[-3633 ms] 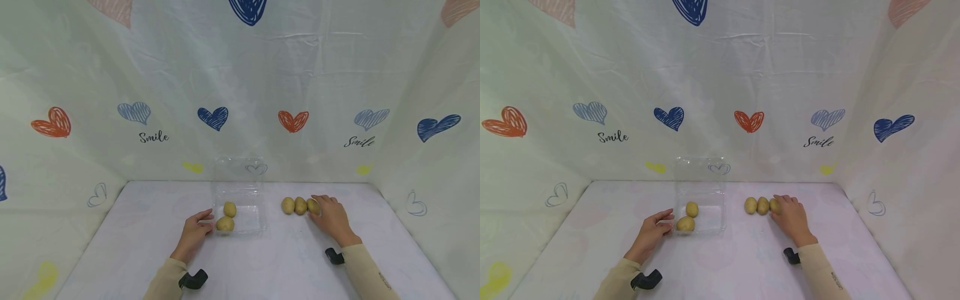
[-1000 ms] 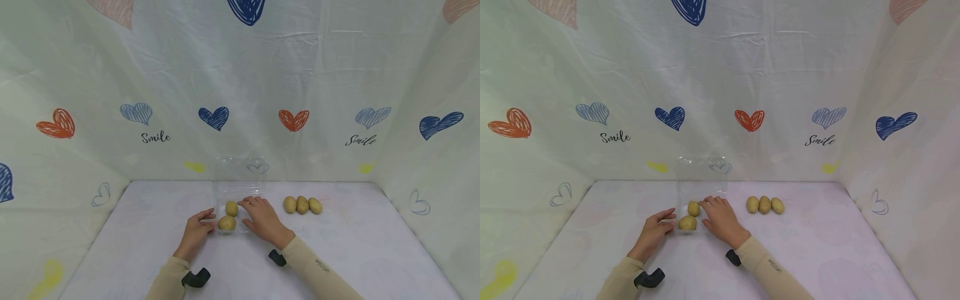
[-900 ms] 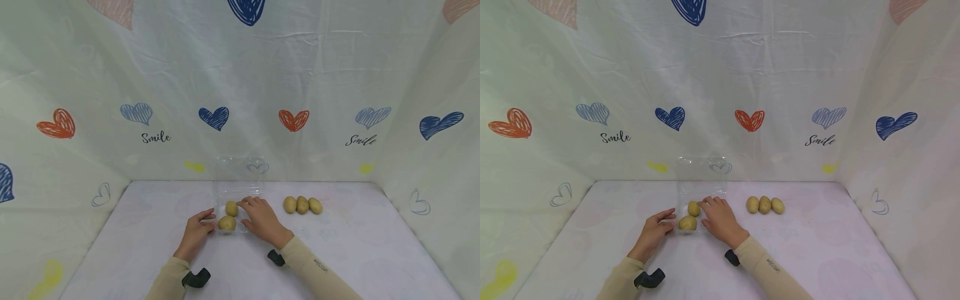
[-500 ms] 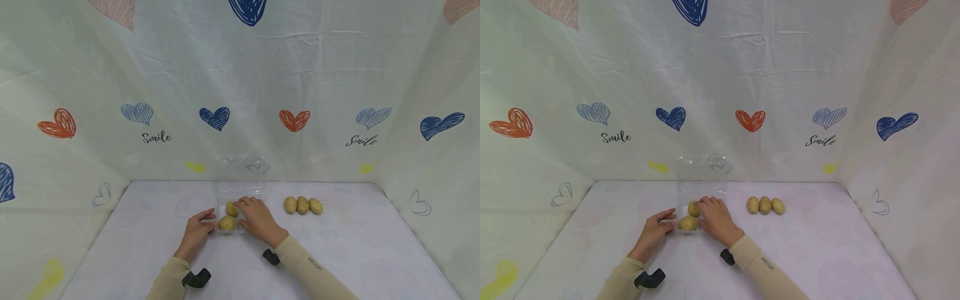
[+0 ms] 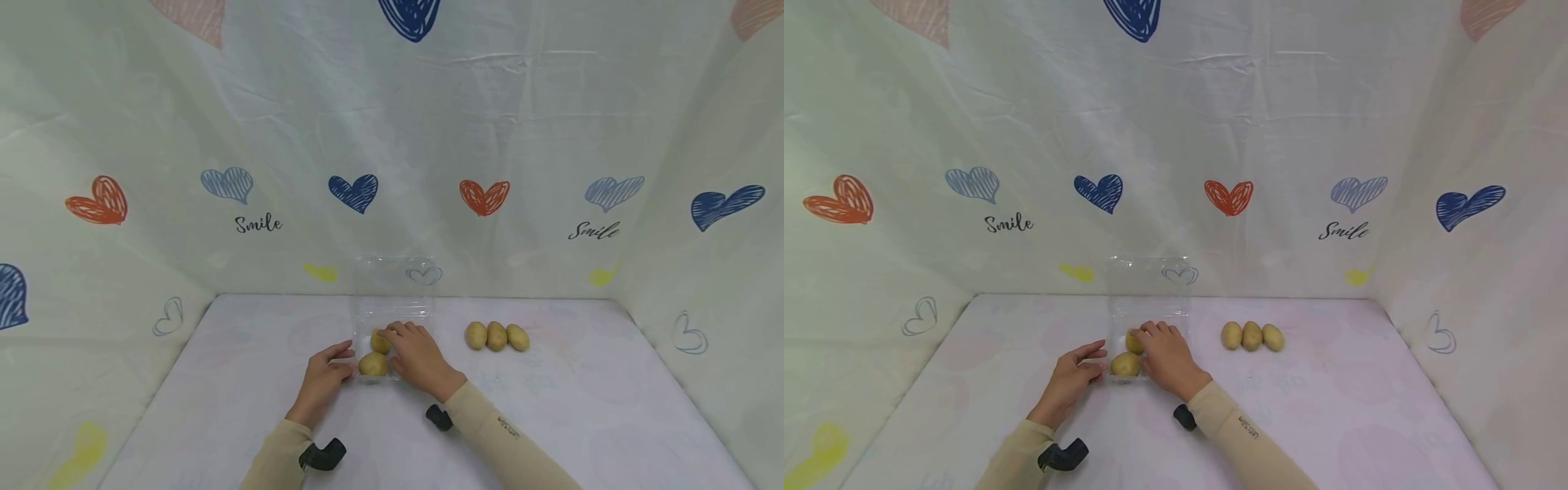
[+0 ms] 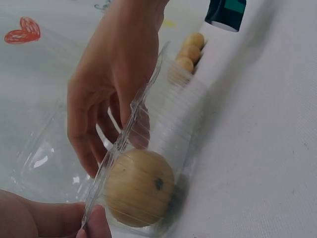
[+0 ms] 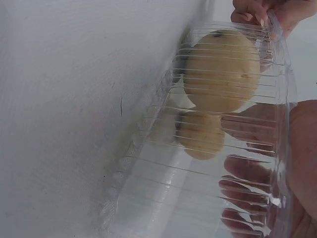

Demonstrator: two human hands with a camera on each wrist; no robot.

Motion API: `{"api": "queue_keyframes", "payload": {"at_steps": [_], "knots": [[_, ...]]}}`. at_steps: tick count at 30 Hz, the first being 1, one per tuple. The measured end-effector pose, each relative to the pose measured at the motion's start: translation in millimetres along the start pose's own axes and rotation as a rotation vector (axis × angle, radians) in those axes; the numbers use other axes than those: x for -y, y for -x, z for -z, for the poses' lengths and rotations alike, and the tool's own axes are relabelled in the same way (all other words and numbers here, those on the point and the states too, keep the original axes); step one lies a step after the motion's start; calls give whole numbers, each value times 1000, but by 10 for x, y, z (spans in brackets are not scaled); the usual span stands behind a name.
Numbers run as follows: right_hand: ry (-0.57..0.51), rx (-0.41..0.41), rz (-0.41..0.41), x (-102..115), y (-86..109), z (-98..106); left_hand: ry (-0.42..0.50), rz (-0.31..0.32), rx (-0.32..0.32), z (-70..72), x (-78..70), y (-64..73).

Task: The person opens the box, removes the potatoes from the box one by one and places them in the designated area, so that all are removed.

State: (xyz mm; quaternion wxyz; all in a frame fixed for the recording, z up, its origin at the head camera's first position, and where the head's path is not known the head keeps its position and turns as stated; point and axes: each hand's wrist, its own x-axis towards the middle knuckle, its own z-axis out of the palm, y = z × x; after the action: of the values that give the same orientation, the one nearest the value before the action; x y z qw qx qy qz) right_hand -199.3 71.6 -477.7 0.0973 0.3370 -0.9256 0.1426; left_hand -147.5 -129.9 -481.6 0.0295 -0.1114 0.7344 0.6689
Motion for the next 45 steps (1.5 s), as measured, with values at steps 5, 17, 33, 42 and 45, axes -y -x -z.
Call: {"api": "queue_keyframes", "payload": {"at_steps": [5, 17, 33, 42, 45], "knots": [[16, 11, 6, 2, -30, -6, 18, -5, 6, 5, -7, 0], [14, 35, 22, -10, -91, -35, 4, -5, -2, -3, 2, -18], [42, 71, 42, -34, -139, -23, -3, 5, 1, 0, 13, -22], [38, 56, 52, -48, -146, -45, 8, -5, 2, 3, -8, -9], [34, 55, 53, -53, -138, -46, 7, -11, 5, 2, -12, -7]]}}
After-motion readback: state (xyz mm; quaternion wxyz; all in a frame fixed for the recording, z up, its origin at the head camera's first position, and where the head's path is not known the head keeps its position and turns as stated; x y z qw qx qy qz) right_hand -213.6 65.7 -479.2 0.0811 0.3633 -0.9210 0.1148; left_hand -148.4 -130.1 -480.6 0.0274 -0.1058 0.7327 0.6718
